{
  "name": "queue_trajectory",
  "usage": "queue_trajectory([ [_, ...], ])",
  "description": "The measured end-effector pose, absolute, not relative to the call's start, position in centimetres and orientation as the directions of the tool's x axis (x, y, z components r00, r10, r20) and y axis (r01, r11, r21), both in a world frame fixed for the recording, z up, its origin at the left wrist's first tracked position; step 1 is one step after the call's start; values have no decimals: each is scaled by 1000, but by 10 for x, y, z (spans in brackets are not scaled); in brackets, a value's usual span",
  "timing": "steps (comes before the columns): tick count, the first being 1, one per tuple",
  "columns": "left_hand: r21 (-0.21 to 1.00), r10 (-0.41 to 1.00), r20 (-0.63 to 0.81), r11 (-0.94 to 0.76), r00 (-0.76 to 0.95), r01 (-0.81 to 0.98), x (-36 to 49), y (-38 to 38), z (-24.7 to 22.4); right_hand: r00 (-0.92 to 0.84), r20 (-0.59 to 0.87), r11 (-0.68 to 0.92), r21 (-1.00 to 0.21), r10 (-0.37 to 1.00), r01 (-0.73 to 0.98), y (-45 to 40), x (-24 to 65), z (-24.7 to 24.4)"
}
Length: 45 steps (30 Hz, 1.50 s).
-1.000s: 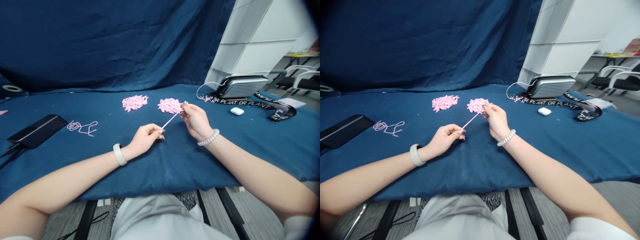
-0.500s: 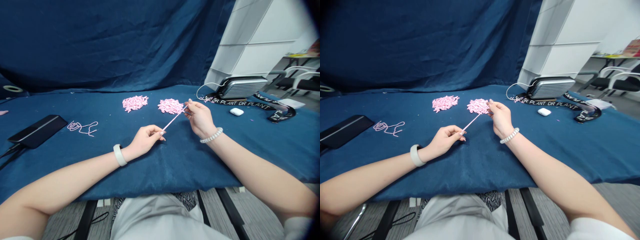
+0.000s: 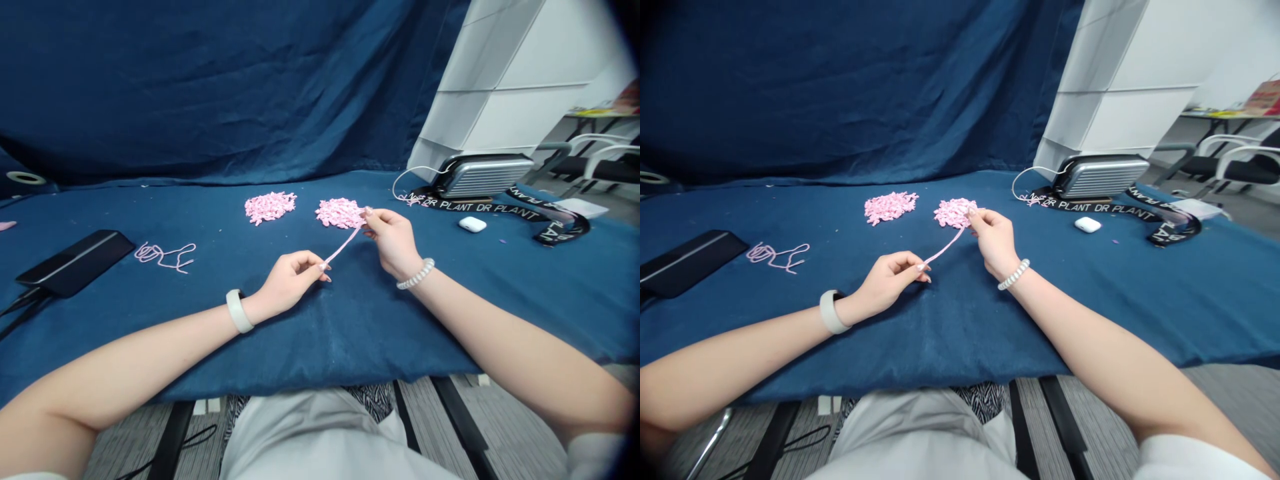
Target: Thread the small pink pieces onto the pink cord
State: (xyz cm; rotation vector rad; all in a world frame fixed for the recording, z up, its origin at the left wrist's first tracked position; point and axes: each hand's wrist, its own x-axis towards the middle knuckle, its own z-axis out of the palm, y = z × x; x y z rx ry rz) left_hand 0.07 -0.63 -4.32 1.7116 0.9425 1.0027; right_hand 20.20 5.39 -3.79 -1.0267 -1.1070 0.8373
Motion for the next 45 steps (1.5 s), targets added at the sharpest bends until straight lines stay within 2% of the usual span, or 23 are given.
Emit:
queue_trajectory([
  [4,946,900,223,-293,375,139,1,-7,-43,176,400,374,-913,900,163,54,202,-43],
  [8,946,901,225,-294,372,139,1,-8,-42,169,412,384,-907,895,175,51,200,-40],
  [11,947,901,222,-290,373,137,2,-8,-42,136,335,338,-941,932,1,42,194,-33],
  [15,949,902,217,-285,374,137,2,-8,-42,-49,269,234,-904,962,-356,24,184,-22],
  [17,948,903,223,-289,368,136,2,-8,-43,-124,271,200,-892,955,-406,16,181,-17],
  [19,937,903,275,-329,330,120,2,-7,-44,-156,299,227,-904,942,-362,11,180,-16],
  [22,904,887,381,-417,263,95,2,-6,-48,-142,428,404,-899,892,-169,7,179,-18],
  [24,910,878,384,-412,288,44,2,-6,-50,-154,497,499,-866,854,-31,5,177,-20],
  [27,942,858,324,-331,399,-54,4,-8,-50,-223,516,543,-836,827,78,2,172,-24],
  [31,961,836,238,-276,495,4,3,-12,-47,-260,522,565,-815,813,131,-1,167,-27],
  [35,942,848,225,-315,481,115,2,-12,-43,-204,535,567,-807,820,164,3,167,-28],
  [45,948,869,240,-305,432,86,4,-14,-44,-114,468,478,-874,876,86,12,171,-32],
])
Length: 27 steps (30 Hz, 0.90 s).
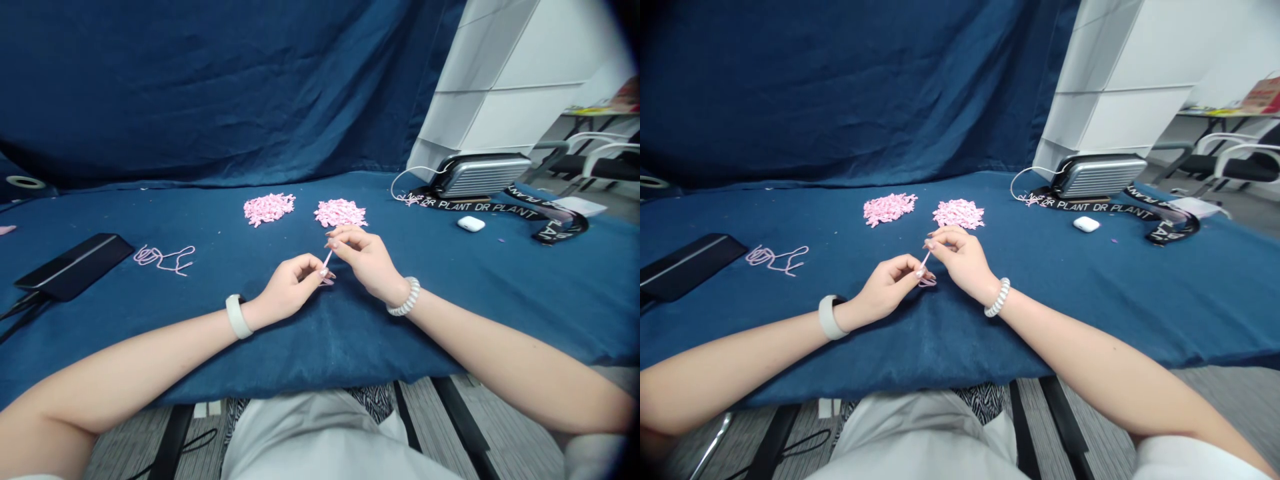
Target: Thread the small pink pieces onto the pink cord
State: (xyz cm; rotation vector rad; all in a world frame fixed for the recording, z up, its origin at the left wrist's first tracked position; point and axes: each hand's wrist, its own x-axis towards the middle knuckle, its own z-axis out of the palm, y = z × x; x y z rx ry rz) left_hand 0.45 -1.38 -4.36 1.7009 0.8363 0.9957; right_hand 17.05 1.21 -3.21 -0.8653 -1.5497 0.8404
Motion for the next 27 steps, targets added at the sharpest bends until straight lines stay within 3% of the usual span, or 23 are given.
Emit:
queue_trajectory([
  [5,850,811,347,-485,471,208,2,-17,-43,-74,447,452,-886,892,100,16,172,-33],
  [12,504,595,585,-799,552,327,1,-22,-40,-40,475,474,-865,879,163,22,177,-34],
  [18,139,252,665,-967,703,215,1,-31,-41,-29,497,491,-844,867,215,26,179,-35],
  [24,1,175,668,-972,723,234,0,-36,-40,-49,501,494,-823,864,280,29,179,-38],
  [27,-4,150,676,-978,721,207,1,-37,-37,-84,538,534,-784,839,318,30,179,-40],
])
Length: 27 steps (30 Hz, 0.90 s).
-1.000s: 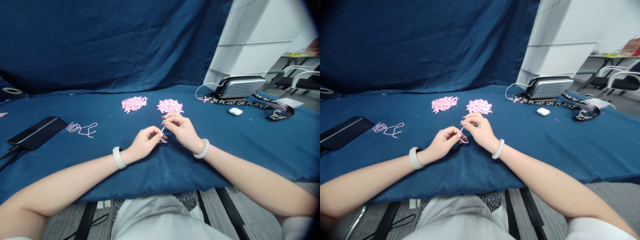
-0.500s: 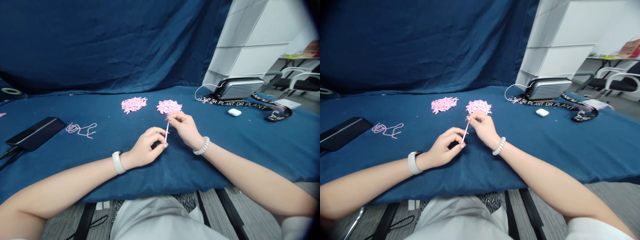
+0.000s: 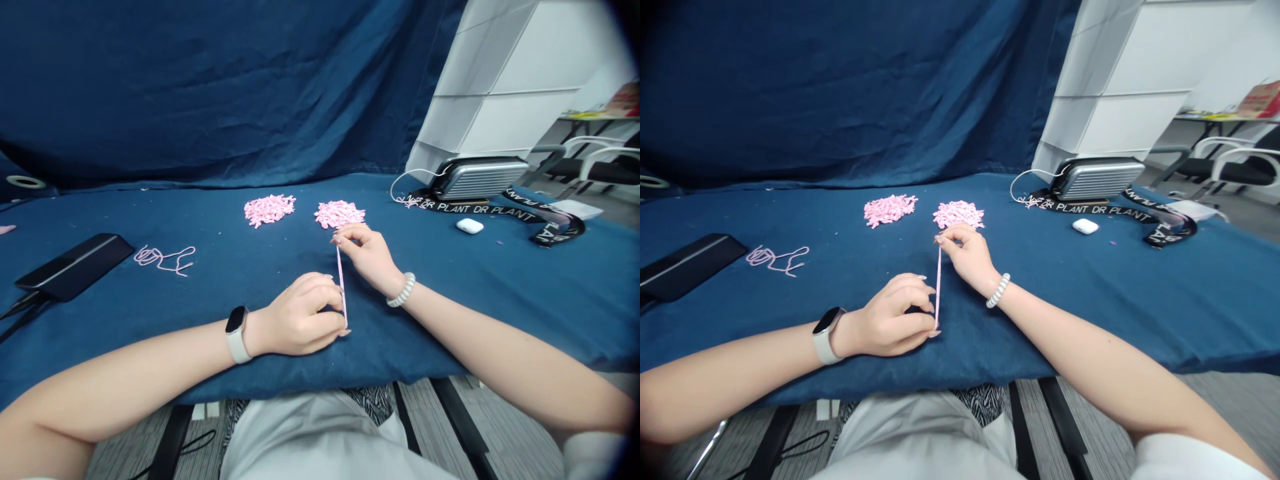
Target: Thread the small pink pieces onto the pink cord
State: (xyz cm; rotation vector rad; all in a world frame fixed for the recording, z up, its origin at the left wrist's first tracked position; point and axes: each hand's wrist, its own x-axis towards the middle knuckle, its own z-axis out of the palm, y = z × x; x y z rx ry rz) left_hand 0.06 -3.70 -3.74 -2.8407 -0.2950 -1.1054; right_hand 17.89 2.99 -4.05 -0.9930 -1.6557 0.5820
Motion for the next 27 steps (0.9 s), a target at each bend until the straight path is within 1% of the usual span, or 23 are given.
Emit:
queue_trajectory([
  [2,51,142,656,-988,741,145,1,-37,-35,-122,566,569,-745,815,347,29,178,-42],
  [5,171,151,565,-983,811,63,1,-37,-33,-185,590,612,-697,786,375,26,175,-44],
  [7,253,175,518,-966,837,46,0,-37,-34,-217,599,631,-672,771,388,24,173,-44],
  [9,336,235,521,-940,821,56,0,-37,-36,-241,605,645,-649,759,404,21,172,-43],
  [11,434,354,547,-895,758,105,0,-37,-37,-263,606,655,-632,751,413,19,171,-42],
  [13,558,523,548,-810,652,181,1,-36,-38,-272,602,657,-633,750,410,18,171,-42],
  [16,765,756,449,-600,476,233,2,-31,-38,-242,582,628,-675,776,388,21,172,-43],
  [18,872,855,351,-447,382,200,3,-25,-39,-205,548,582,-724,811,369,24,172,-44],
  [21,950,923,257,-296,287,102,2,-14,-44,-175,476,506,-795,862,334,28,173,-46],
  [23,970,943,227,-240,245,26,2,-8,-47,-177,445,479,-828,878,292,28,173,-46],
  [27,984,972,153,-133,179,-120,3,-1,-52,-200,431,467,-863,880,195,24,171,-43],
])
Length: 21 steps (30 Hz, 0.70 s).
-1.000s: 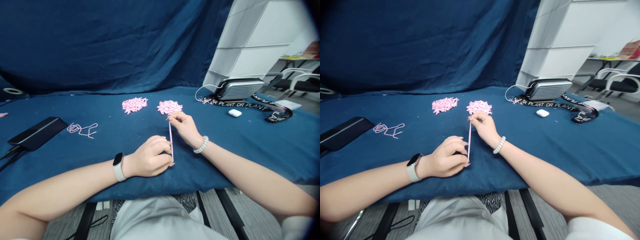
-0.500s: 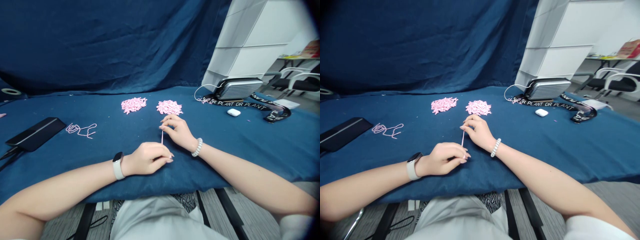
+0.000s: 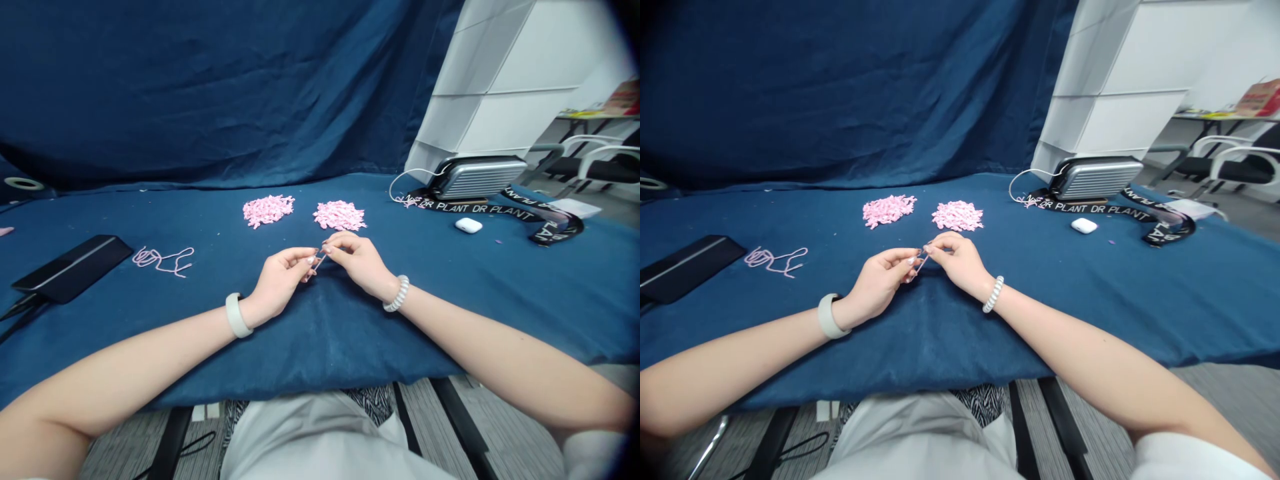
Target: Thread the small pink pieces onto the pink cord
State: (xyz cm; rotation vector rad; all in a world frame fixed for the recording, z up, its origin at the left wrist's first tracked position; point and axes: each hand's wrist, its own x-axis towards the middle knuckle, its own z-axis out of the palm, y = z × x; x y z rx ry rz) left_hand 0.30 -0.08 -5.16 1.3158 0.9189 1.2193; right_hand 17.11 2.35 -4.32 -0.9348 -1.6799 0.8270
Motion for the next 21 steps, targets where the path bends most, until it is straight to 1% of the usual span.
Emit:
queue_trajectory([
  [3,988,961,117,-87,252,-129,4,-1,-50,-212,421,456,-875,882,159,18,168,-41],
  [5,994,943,103,-87,316,-65,5,-2,-47,-226,404,441,-886,886,145,15,166,-41],
  [7,996,937,87,-94,339,4,4,-3,-46,-248,380,419,-899,891,129,13,164,-40],
  [11,996,941,67,-85,332,40,4,-4,-46,-261,345,375,-924,901,73,13,163,-41],
  [15,998,945,55,-63,323,16,4,-4,-48,-195,274,271,-962,942,-44,19,168,-42],
  [17,998,948,50,-55,314,8,4,-4,-48,-166,242,233,-970,956,-70,23,170,-42],
  [21,998,952,51,-57,301,10,5,-5,-48,-196,277,276,-961,941,-30,23,171,-42],
])
